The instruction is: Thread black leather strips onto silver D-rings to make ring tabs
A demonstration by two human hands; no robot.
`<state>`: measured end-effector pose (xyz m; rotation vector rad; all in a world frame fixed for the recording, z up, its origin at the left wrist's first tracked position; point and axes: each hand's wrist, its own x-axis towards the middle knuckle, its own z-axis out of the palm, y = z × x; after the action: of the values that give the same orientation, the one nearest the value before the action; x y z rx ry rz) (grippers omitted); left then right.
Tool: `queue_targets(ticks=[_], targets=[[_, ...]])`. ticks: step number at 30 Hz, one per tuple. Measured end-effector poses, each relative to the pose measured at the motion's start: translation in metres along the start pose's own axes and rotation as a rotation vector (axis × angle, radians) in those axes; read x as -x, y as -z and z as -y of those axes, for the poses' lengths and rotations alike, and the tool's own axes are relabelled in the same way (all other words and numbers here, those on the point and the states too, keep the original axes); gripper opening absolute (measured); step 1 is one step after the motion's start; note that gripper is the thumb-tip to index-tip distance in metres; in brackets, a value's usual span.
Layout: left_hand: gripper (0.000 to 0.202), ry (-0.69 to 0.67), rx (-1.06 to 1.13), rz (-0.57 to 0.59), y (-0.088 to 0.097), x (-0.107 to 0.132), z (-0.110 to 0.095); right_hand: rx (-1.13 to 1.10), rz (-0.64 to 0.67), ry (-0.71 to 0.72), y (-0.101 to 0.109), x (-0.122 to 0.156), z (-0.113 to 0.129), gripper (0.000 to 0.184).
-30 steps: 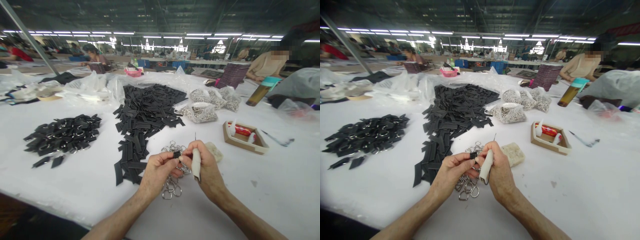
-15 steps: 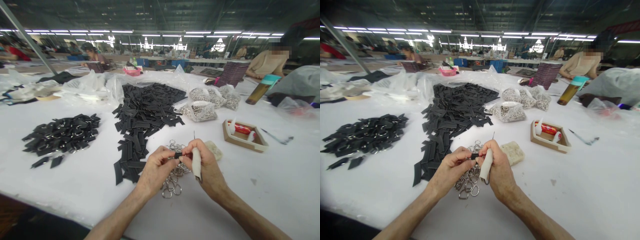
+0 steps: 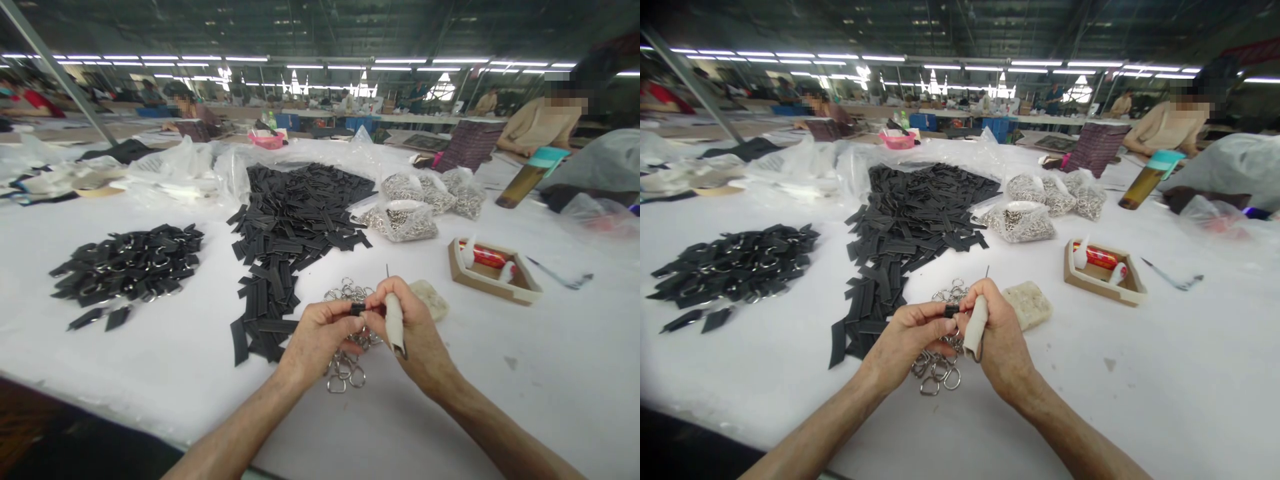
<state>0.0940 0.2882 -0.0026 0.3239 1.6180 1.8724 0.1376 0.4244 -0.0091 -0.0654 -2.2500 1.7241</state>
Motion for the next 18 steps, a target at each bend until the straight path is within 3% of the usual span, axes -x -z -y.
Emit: queue_targets(ticks=[6,18], targets=[[0.012,0.0,0.047,-0.091,-0.0026,-0.0018,0.0029,-0.058,0.005,0.002,-0.0024,0.0008,-0.0028,0.011],[0.011,-0.03,0.021,-0.113,-0.0037,-0.0018,0.0033,-0.061,-0.021,-0.029,-0.0024,0.0021,0.0053,0.008]])
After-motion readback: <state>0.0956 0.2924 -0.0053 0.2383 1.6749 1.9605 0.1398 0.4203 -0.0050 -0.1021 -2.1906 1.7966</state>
